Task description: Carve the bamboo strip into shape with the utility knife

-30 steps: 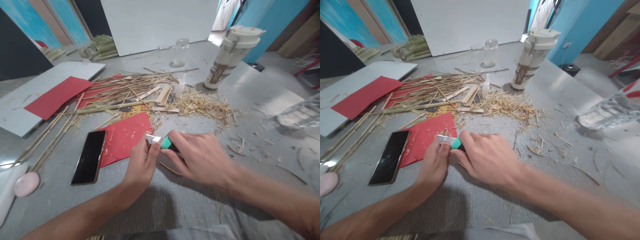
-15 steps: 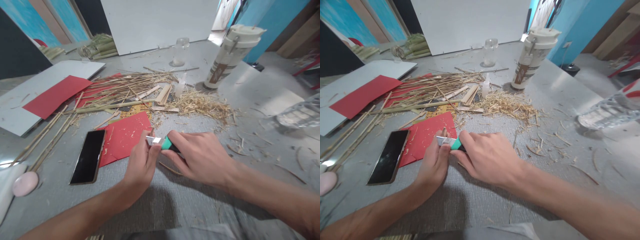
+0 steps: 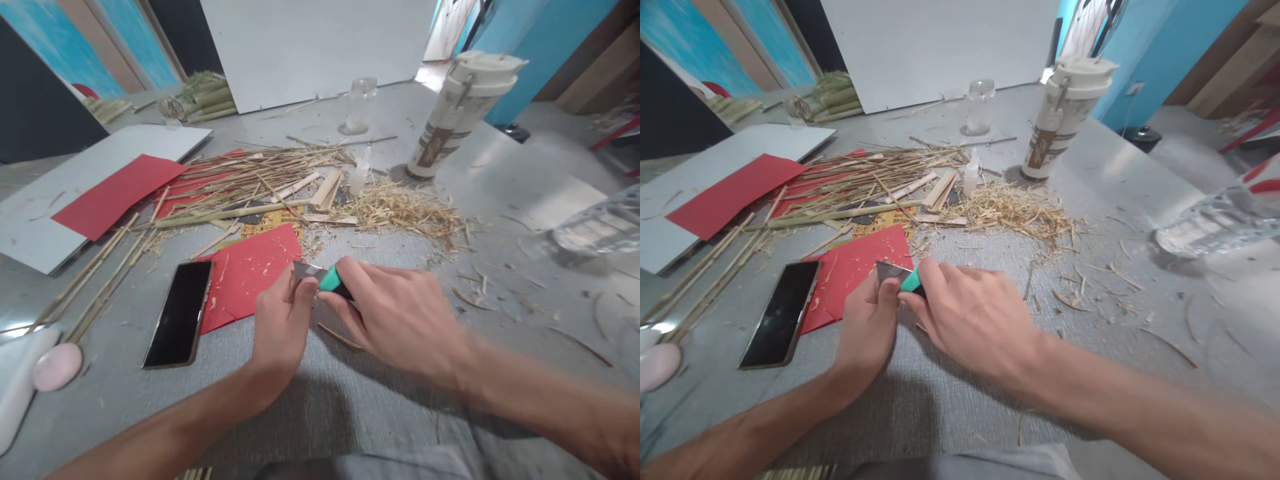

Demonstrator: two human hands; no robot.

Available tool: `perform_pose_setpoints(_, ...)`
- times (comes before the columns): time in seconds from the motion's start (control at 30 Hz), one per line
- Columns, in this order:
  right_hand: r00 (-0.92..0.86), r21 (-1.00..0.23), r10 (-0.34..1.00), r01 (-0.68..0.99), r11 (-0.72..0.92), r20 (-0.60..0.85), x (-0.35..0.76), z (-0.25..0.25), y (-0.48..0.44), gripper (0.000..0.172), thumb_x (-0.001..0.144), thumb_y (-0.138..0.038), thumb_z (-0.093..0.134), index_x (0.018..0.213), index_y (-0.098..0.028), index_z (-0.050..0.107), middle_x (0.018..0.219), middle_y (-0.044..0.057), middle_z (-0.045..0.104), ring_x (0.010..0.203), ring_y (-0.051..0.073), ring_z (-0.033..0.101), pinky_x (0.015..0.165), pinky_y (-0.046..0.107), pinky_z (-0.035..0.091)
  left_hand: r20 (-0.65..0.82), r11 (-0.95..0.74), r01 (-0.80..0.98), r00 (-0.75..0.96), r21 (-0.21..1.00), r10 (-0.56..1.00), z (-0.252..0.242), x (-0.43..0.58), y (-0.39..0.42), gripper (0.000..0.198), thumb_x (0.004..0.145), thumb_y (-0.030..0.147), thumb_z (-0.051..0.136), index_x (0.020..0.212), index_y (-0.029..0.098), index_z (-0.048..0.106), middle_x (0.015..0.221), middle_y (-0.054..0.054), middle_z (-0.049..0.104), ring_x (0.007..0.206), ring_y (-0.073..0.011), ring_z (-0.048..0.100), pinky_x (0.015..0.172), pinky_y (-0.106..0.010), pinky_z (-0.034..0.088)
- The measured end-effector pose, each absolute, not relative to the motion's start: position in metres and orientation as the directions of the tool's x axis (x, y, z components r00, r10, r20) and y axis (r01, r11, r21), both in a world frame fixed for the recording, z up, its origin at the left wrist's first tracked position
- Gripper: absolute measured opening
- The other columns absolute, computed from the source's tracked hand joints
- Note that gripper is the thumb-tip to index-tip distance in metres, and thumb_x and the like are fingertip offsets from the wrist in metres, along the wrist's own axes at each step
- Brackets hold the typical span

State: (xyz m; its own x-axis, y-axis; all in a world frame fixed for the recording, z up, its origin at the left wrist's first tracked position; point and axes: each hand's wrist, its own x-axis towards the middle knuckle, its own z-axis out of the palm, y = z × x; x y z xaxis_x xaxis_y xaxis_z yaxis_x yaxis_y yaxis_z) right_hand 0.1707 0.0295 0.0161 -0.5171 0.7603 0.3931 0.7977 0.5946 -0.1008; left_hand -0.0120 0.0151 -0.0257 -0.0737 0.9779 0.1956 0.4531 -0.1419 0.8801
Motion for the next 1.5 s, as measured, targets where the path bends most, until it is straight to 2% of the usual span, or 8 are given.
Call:
perform_pose_setpoints(0.27, -0.569, -0.159, 0.778, 0.77, 0.618, 0.268, 0.175, 0.018, 0.038, 0.042, 0.114, -0.051, 0.036, 0.094, -0.02, 0.058, 0.068, 0.002, 0.069, 0.049, 0.018, 0.057, 0.053, 0.031, 0.015, 0.127, -0.128, 0.362, 0.028, 0.923, 0.992, -0.023, -0.015, 0.018, 0.054, 0.107, 0.071, 0.045, 0.084, 0.023, 0.053, 0.071, 0.002, 0.054, 0.063, -0.0156, 0.047, 0.056, -0.029, 0.037)
perform_pose_setpoints(0.43, -0.599, -0.2, 0.77, 0.745, 0.636, 0.22, 0.179, 0.018, 0.041, 0.046, 0.114, -0.053, 0.033, 0.094, -0.02, 0.058, 0.068, 0.003, 0.068, 0.051, 0.017, 0.054, 0.054, 0.031, 0.015, 0.172, -0.191, 0.42, 0.083, 0.887, 0.982, -0.027, -0.021, 0.016, 0.046, 0.111, 0.062, 0.044, 0.093, 0.022, 0.056, 0.071, 0.002, 0.056, 0.061, -0.0158, 0.049, 0.058, -0.03, 0.037)
perform_pose_setpoints(0.67, -0.57, -0.181, 0.752, 0.744, 0.644, 0.331, 0.177, 0.018, 0.033, 0.044, 0.115, -0.052, 0.037, 0.093, -0.02, 0.058, 0.065, 0.0, 0.065, 0.047, 0.017, 0.055, 0.051, 0.031, 0.017, 0.296, -0.266, 0.556, 0.038, 0.787, 0.955, -0.023, -0.022, 0.019, 0.065, 0.105, 0.079, 0.036, 0.074, 0.023, 0.046, 0.061, 0.004, 0.047, 0.055, -0.014, 0.04, 0.055, -0.031, 0.026)
perform_pose_setpoints(0.77, -0.55, -0.143, 0.754, 0.766, 0.627, 0.361, 0.175, 0.019, 0.029, 0.041, 0.115, -0.05, 0.039, 0.093, -0.02, 0.058, 0.066, 0.001, 0.066, 0.048, 0.018, 0.058, 0.052, 0.03, 0.017, 0.273, -0.229, 0.557, 0.004, 0.798, 0.962, -0.024, -0.021, 0.02, 0.069, 0.102, 0.084, 0.036, 0.071, 0.023, 0.047, 0.061, 0.003, 0.045, 0.056, -0.0144, 0.04, 0.055, -0.031, 0.027)
perform_pose_setpoints(0.93, -0.511, -0.103, 0.761, 0.8, 0.591, 0.4, 0.173, 0.018, 0.03, 0.044, 0.116, -0.051, 0.036, 0.094, -0.02, 0.059, 0.066, 0.002, 0.067, 0.05, 0.019, 0.059, 0.052, 0.03, 0.013, 0.202, -0.152, 0.508, -0.045, 0.848, 0.978, -0.025, -0.018, 0.02, 0.063, 0.105, 0.076, 0.045, 0.071, 0.023, 0.043, 0.062, 0.005, 0.04, 0.058, -0.014, 0.037, 0.057, -0.031, 0.027)
perform_pose_setpoints(1.2, -0.58, -0.177, 0.786, 0.768, 0.615, 0.213, 0.176, 0.017, 0.038, 0.045, 0.114, -0.053, 0.034, 0.098, -0.02, 0.06, 0.071, 0.004, 0.071, 0.051, 0.019, 0.059, 0.053, 0.031, 0.012, 0.165, -0.166, 0.406, 0.036, 0.899, 0.986, -0.028, -0.02, 0.021, 0.05, 0.108, 0.068, 0.049, 0.088, 0.023, 0.053, 0.071, 0.002, 0.056, 0.064, -0.0166, 0.048, 0.061, -0.031, 0.036)
perform_pose_setpoints(1.33, -0.592, -0.184, 0.788, 0.766, 0.616, 0.169, 0.178, 0.019, 0.042, 0.047, 0.114, -0.054, 0.032, 0.098, -0.02, 0.06, 0.071, 0.004, 0.071, 0.052, 0.02, 0.059, 0.054, 0.032, 0.012, 0.175, -0.178, 0.418, 0.045, 0.891, 0.983, -0.029, -0.022, 0.021, 0.046, 0.108, 0.066, 0.05, 0.092, 0.023, 0.054, 0.07, 0.004, 0.053, 0.062, -0.016, 0.047, 0.06, -0.03, 0.036)
perform_pose_setpoints(1.5, -0.57, -0.175, 0.798, 0.78, 0.601, 0.197, 0.178, 0.02, 0.039, 0.046, 0.114, -0.053, 0.033, 0.098, -0.02, 0.06, 0.071, 0.004, 0.071, 0.052, 0.021, 0.06, 0.053, 0.031, 0.014, 0.191, -0.168, 0.486, 0.001, 0.858, 0.981, -0.026, -0.021, 0.021, 0.056, 0.105, 0.071, 0.052, 0.077, 0.023, 0.048, 0.065, 0.005, 0.043, 0.061, -0.0147, 0.038, 0.057, -0.03, 0.029)
